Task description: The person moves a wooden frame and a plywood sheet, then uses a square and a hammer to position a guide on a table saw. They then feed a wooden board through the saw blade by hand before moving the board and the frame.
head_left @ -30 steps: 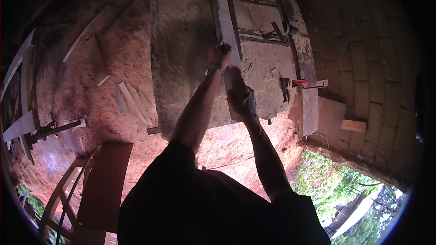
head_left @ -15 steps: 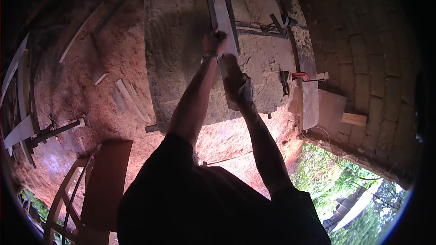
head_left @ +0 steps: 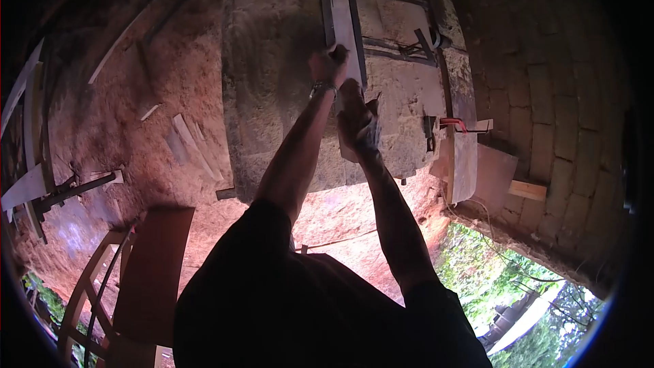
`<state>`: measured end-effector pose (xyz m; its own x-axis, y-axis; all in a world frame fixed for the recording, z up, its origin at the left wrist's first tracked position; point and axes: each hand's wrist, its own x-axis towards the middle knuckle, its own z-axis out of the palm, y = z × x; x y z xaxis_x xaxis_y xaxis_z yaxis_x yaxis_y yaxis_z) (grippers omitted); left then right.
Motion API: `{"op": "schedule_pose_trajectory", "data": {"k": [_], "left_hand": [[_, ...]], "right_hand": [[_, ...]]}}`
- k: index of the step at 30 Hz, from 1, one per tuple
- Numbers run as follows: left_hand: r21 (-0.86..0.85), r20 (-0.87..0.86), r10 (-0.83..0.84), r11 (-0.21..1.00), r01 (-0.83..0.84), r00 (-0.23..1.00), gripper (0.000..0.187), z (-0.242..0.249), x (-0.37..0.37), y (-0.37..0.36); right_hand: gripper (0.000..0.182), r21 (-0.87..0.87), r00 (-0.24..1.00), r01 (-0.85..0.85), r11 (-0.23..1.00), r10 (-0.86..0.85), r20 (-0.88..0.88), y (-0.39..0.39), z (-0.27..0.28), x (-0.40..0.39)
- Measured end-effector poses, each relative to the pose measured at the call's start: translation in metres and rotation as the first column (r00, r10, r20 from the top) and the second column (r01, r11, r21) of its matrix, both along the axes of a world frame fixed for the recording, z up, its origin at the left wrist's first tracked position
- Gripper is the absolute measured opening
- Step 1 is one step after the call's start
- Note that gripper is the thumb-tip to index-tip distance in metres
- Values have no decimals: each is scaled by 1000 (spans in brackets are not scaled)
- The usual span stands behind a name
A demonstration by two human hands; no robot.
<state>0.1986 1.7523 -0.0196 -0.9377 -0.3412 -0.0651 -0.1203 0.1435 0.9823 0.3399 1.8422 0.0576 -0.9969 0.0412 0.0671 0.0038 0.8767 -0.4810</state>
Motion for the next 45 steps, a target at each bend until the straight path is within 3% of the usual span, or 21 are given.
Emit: {"op": "schedule_pose_trajectory", "data": {"k": [2, 6, 7, 10, 13, 19, 22, 25, 28, 37, 40, 43, 45], "left_hand": [[73, -19, 9, 997, -8, 1000, 53, 9, 28, 3], [-272, -244, 39, 956, -107, 969, 43, 7, 71, 7], [-198, -140, -92, 978, 63, 986, 38, 16, 77, 1], [-96, 77, -145, 984, 152, 986, 34, 31, 80, -1], [-157, 44, -117, 980, 123, 992, 40, 18, 77, 1], [-125, -101, -51, 991, 39, 994, 37, 4, 66, 2], [-76, -14, -67, 995, 66, 998, 36, 5, 62, 0], [-74, -74, -32, 997, 26, 997, 37, 3, 58, 0], [-119, 47, -92, 988, 97, 995, 38, 13, 55, -5], [-177, 66, -104, 978, 114, 992, 38, 13, 28, -10], [-203, 105, -96, 972, 116, 990, 39, 10, 21, -10], [-195, 80, -85, 976, 99, 993, 40, 6, 15, -11], [-214, 82, -102, 970, 117, 991, 40, 4, 9, -12]], "right_hand": [[58, 7, 1000, -16, 1000, 16, -20, 1, -3, -5], [57, -1, 997, -41, 999, 40, -65, -4, -7, -16], [60, 2, 995, -97, 995, 97, -32, -4, 4, -14], [60, 97, 996, 8, 995, -16, 85, -7, 7, -13], [59, 80, 985, -88, 993, 99, -138, 0, -12, -20], [58, 144, 930, -192, 971, 227, -290, 4, -23, -39], [59, 37, 956, -169, 985, 173, -237, 0, -19, -44], [55, -7, 959, -180, 984, 174, -223, -4, -13, -48], [50, -69, 956, -201, 977, 180, -232, -6, -14, -55], [44, -72, 921, -274, 959, 241, -305, -11, -8, -80], [43, -173, 933, -212, 962, 146, -329, -21, 18, -79], [43, -114, 960, -193, 975, 164, -228, -11, -25, -90], [45, -139, 950, -215, 967, 174, -261, -20, 5, -92]]}}
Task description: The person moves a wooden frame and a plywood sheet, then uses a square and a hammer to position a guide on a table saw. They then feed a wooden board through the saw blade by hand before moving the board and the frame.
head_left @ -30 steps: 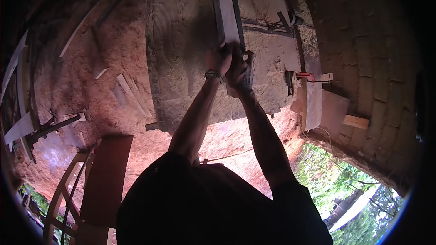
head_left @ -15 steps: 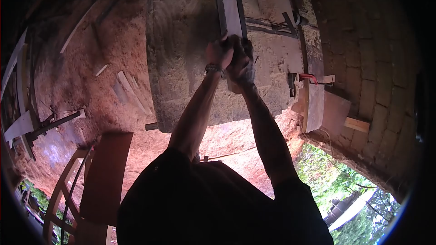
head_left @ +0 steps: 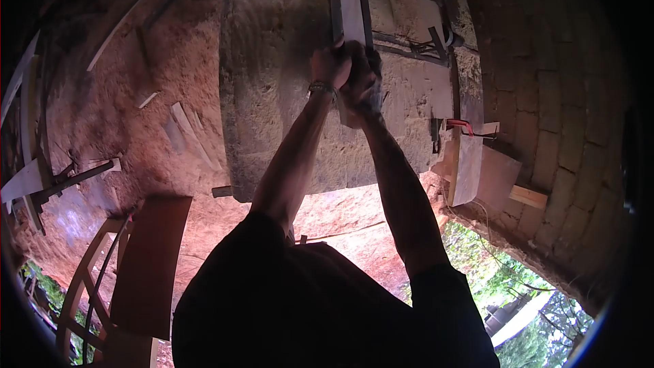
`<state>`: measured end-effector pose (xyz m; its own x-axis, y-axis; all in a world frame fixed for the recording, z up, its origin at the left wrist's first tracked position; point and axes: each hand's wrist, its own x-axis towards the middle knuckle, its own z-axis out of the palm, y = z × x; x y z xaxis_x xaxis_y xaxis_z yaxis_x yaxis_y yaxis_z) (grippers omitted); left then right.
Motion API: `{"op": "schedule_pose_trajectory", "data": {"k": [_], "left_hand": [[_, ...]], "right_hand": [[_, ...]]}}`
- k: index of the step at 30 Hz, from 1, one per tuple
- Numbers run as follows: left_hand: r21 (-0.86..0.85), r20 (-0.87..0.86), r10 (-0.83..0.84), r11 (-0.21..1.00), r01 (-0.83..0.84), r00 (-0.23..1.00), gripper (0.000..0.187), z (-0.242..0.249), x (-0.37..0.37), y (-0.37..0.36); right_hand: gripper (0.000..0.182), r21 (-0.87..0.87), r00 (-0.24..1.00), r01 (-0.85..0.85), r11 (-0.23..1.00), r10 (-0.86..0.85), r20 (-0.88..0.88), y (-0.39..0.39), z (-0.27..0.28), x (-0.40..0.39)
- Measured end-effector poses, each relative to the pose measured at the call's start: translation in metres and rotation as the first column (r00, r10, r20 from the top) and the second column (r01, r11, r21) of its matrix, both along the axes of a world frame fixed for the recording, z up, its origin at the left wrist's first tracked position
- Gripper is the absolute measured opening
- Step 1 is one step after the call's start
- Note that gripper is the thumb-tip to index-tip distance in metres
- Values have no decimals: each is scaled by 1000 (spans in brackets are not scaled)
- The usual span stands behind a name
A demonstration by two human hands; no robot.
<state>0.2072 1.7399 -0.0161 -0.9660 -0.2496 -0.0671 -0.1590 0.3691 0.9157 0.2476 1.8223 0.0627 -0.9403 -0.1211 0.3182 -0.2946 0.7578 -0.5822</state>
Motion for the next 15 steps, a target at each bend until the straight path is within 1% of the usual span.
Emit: {"op": "schedule_pose_trajectory", "data": {"k": [1, 4, 7, 10, 13, 15], "left_hand": [[-9, -1, -10, 1000, 10, 1000, 41, -1, -4, 0], [-64, -12, -35, 997, 34, 999, 40, -9, -11, -2], [1, 1, -5, 1000, 5, 1000, 40, 1, -14, -4], [-18, -4, -29, 999, 29, 1000, 40, -7, -18, -8], [-26, -29, -93, 995, 92, 995, 39, -20, -19, -12], [-47, -159, -159, 987, 153, 974, 38, -34, -11, -16]], "right_hand": [[46, -15, 1000, -9, 1000, 8, -15, -3, 10, -1], [58, 95, 999, 39, 995, -40, 3, 16, -39, -9], [63, 153, 995, 98, 983, -90, -52, 12, -39, -16], [68, 198, 998, 59, 978, -64, 19, 12, -48, -26], [73, 245, 994, 27, 969, -51, 93, 19, -60, -33], [74, 64, 991, 85, 994, -91, 93, 24, -76, -38]]}}
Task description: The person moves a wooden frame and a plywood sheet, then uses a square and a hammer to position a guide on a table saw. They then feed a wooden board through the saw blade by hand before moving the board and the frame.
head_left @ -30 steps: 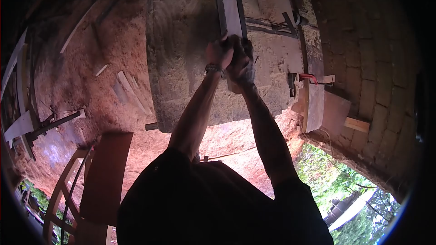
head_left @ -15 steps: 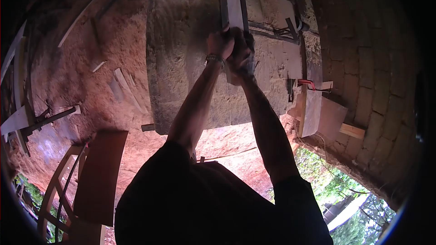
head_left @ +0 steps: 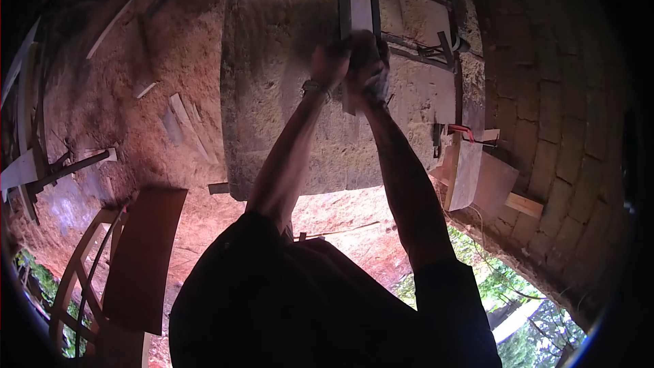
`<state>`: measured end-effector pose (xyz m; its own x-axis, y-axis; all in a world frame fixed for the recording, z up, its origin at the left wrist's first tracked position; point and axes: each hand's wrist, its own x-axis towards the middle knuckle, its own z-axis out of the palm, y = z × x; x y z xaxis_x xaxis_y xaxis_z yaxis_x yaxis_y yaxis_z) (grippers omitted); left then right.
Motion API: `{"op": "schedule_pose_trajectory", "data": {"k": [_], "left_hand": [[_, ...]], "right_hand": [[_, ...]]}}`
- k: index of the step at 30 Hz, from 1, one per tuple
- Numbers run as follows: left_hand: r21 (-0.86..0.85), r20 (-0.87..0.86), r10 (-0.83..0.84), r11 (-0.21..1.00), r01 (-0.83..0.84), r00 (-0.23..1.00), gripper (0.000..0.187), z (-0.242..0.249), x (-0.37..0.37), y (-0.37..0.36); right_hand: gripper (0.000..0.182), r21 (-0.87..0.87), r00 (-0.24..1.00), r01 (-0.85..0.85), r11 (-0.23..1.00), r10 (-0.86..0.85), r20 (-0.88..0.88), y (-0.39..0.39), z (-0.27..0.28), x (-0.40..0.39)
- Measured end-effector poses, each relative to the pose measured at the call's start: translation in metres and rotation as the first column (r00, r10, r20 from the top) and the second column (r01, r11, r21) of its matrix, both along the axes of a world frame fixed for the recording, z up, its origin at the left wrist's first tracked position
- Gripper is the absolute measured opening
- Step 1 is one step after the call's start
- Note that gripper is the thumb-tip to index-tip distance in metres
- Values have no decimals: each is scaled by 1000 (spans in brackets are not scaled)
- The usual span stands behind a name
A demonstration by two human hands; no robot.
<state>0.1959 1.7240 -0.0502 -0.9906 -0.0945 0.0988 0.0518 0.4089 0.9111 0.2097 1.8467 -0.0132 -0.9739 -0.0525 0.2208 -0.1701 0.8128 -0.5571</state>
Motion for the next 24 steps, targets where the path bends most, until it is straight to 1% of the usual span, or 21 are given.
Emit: {"op": "schedule_pose_trajectory", "data": {"k": [1, 3, 4, 7, 10, 12, 13, 14, 15, 17, 18, 19, 21, 22, 23, 24], "left_hand": [[-3, -65, -34, 999, 33, 997, 37, -7, 4, 0], [242, 95, 7, 970, -30, 995, 37, 4, 21, -1], [358, 179, 12, 931, -76, 984, 36, 11, 27, -2], [459, 311, 12, 874, -161, 950, 35, 19, 26, -1], [468, 293, -8, 873, -137, 956, 35, 13, 23, 1], [465, 250, 56, 869, -170, 967, 42, 8, 23, 5], [466, 227, 87, 865, -187, 970, 47, 7, 22, 7], [453, 212, 90, 873, -179, 973, 46, 10, 21, 6], [441, 198, 91, 881, -172, 976, 44, 12, 23, 6], [410, 197, 74, 899, -151, 978, 41, 17, 22, 3], [392, 210, 52, 910, -133, 976, 40, 17, 20, 1], [374, 223, 28, 921, -112, 974, 39, 18, 17, 1], [368, 165, 64, 922, -121, 984, 38, 13, 15, 6], [363, 133, 82, 923, -126, 988, 38, 11, 14, 7], [364, 153, 75, 923, -127, 985, 39, 13, 13, 6], [367, 171, 68, 922, -127, 983, 39, 14, 13, 6]], "right_hand": [[74, -92, 1000, 27, 995, -28, -7, 2, -8, -2], [74, -88, 999, 29, 996, -32, -35, 4, -13, -7], [75, -41, 999, 18, 999, -19, -42, 4, -11, -7], [75, 81, 998, -6, 997, 11, -61, 1, -1, -8], [72, 179, 993, -26, 984, 46, -106, -2, 4, -15], [76, 309, 995, 29, 951, 3, -105, 4, -17, -13], [79, 338, 998, 30, 940, -8, -66, 9, -25, -15], [83, 369, 999, 28, 929, -20, -27, 8, -22, -16], [85, 363, 998, 0, 932, -21, 56, 9, -14, -16], [86, 359, 994, -15, 933, -26, 110, 9, -12, -20], [85, 363, 996, 1, 932, -33, 82, 12, -24, -22], [81, 349, 998, 23, 937, -43, 51, 17, -36, -23], [70, 301, 998, 65, 952, -64, -15, 16, -42, -24], [67, 226, 998, 63, 972, -60, -20, 17, -43, -26], [65, 150, 998, 59, 987, -56, -27, 14, -38, -27], [64, 35, 999, 33, 999, -33, -8, 15, -32, -28]]}}
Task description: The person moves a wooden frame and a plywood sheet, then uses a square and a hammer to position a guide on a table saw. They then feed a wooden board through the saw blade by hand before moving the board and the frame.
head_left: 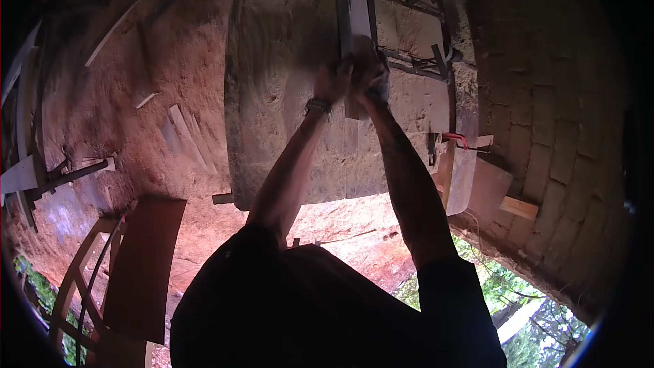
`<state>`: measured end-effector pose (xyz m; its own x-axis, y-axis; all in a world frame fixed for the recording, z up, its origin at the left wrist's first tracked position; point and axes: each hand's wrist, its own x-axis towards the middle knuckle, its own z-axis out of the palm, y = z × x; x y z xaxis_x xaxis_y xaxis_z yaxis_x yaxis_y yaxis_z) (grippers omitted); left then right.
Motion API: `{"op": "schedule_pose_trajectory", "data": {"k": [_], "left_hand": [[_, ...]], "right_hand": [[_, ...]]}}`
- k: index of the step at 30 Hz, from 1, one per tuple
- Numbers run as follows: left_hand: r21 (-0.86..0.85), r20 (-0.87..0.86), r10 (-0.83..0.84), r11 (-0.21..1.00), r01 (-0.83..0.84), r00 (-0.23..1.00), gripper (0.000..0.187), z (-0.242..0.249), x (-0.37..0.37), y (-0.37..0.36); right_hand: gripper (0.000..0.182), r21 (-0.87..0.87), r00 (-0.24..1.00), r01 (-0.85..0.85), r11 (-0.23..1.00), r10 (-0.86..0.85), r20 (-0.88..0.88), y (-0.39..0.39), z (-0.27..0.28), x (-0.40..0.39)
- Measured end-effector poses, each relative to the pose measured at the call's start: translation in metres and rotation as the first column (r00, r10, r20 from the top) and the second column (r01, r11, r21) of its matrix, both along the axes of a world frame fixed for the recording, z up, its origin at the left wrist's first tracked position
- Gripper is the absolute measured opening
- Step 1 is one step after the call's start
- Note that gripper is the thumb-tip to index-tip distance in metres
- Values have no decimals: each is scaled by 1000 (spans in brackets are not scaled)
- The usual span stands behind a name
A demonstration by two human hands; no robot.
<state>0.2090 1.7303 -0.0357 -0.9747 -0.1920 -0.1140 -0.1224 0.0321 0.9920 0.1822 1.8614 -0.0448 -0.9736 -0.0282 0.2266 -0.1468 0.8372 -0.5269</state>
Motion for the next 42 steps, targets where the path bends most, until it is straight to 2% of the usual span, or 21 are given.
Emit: {"op": "schedule_pose_trajectory", "data": {"k": [1, 5, 8, 11, 14, 17, 20, 21, 23, 24, 26, 28, 29, 32, 34, 35, 38, 39, 40, 41, 42], "left_hand": [[6, 16, -1, 1000, 1, 1000, 40, 2, 0, -1], [-1, -104, 76, 997, -77, 992, 45, -17, -2, 8], [-1, 1, -2, 1000, 2, 1000, 45, -13, 3, 3], [-11, -47, -39, 999, 38, 998, 44, -17, 3, 1], [90, -36, 23, 996, -20, 999, 42, -17, 4, 6], [119, -173, -51, 990, 73, 984, 45, -18, 24, 0], [80, -92, 8, 997, -1, 996, 54, -1, 73, 9], [151, -61, -22, 988, 31, 998, 57, 13, 87, 11], [226, -78, 0, 974, 18, 997, 58, 26, 101, 25], [154, 7, -38, 987, 37, 999, 56, 32, 104, 24], [6, 152, -87, 996, 88, 984, 52, 46, 99, 21], [-52, 48, -16, 998, 19, 999, 51, 22, 100, 31], [-47, -12, 34, 998, -35, 999, 49, 12, 99, 37], [-29, 101, -22, 999, 25, 995, 46, 39, 93, 26], [-50, 81, -56, 997, 60, 995, 45, 40, 88, 21], [-57, 89, -78, 995, 83, 993, 44, 38, 90, 20], [-74, 64, -34, 997, 39, 997, 33, 31, 89, 23], [-95, 62, -23, 995, 28, 998, 31, 28, 88, 26], [-115, 70, -15, 993, 23, 997, 30, 26, 88, 27], [-123, 56, -14, 992, 21, 998, 30, 26, 87, 28], [-130, 43, -12, 991, 18, 999, 30, 28, 88, 28]], "right_hand": [[63, -115, 999, -31, 993, 32, 9, -1, 7, -1], [58, 114, 996, -44, 992, 52, -67, -17, 42, 4], [63, 80, 998, -52, 995, 53, -21, -11, 35, 2], [68, 53, 997, -63, 997, 61, 40, -1, 19, 2], [48, 211, 956, -111, 971, 163, -246, 0, 6, -2], [54, 48, 991, -84, 995, 89, -99, -1, 11, 3], [62, -117, 998, -24, 993, 31, 58, -14, 37, 6], [61, -78, 997, -59, 995, 63, 42, -28, 70, 13], [59, -50, 995, -97, 994, 96, -17, -26, 65, 10], [58, -36, 992, -116, 993, 114, -50, -23, 60, 7], [62, 34, 1000, 0, 999, 0, -4, 4, -6, 14], [77, -95, 996, 24, 995, -16, 85, -17, 46, 10], [76, -93, 995, 33, 995, -23, 98, -20, 49, 10], [75, -56, 989, 17, 998, -9, 147, -20, 42, 6], [73, -44, 987, 15, 999, -8, 160, -16, 35, 0], [61, -55, 982, 6, 998, 4, 188, -13, 28, -4], [47, -95, 999, -13, 995, 16, 28, 6, -33, -2], [42, -14, 999, -46, 999, 46, -14, 16, -68, -11], [38, 178, 995, -93, 980, 100, -28, 30, -125, -22], [34, 492, 972, -154, 857, 221, -80, 53, -210, -42], [41, -133, 982, -80, 988, 101, 159, 23, -69, -7]]}}
